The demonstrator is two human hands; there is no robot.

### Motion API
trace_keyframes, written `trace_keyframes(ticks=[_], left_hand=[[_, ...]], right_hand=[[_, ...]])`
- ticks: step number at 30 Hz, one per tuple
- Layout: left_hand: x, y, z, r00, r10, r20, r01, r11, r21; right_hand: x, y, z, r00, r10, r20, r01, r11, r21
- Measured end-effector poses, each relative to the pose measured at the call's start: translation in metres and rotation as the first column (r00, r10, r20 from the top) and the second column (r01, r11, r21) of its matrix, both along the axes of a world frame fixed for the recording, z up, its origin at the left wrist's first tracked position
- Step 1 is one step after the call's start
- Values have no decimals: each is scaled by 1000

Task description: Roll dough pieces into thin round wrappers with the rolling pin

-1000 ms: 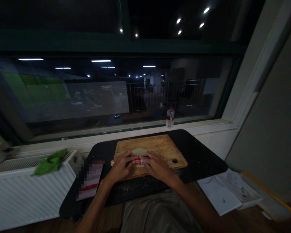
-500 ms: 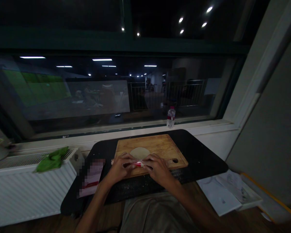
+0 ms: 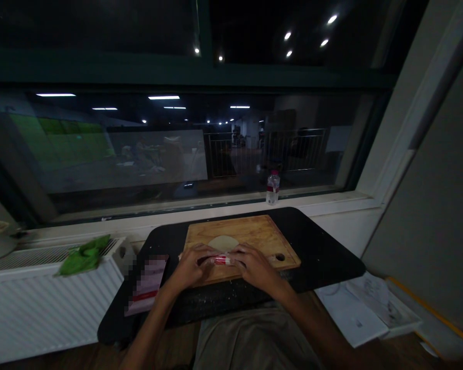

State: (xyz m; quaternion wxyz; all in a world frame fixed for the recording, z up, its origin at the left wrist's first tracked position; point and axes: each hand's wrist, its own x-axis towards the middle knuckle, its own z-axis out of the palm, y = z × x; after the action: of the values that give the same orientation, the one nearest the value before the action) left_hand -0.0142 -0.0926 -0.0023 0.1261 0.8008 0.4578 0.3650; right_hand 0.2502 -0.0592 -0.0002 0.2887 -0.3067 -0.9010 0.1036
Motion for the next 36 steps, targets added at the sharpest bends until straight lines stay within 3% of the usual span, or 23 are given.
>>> trace_keyframes(ticks=[3, 6, 10, 12, 15, 22, 29, 36], left_hand=[[2, 8, 6, 993, 65, -103, -68, 997, -26], [3, 17, 11, 953, 202, -224, -214, 976, -28], [5, 28, 19, 791, 391, -470, -425, 905, 38], [7, 32, 23, 715, 415, -563, -462, 885, 66], [9, 33, 27, 673, 401, -622, -466, 882, 65], [7, 15, 12, 635, 390, -667, -447, 889, 94], [7, -6, -7, 720, 481, -500, -479, 866, 143], [4, -17, -19, 760, 483, -436, -459, 873, 166]], right_hand=[[3, 14, 6, 992, -11, 124, 7, 999, 34], [4, 25, 10, 973, -110, 202, 92, 991, 99], [1, 37, 12, 935, -240, 262, 206, 967, 152], [-1, 42, 14, 915, -290, 281, 254, 954, 159], [-6, 44, 16, 893, -349, 285, 322, 937, 138], [-10, 24, 5, 876, -430, 217, 400, 901, 171], [-7, -3, -5, 888, -430, 165, 400, 898, 184], [-6, -24, -9, 886, -439, 147, 414, 894, 173]])
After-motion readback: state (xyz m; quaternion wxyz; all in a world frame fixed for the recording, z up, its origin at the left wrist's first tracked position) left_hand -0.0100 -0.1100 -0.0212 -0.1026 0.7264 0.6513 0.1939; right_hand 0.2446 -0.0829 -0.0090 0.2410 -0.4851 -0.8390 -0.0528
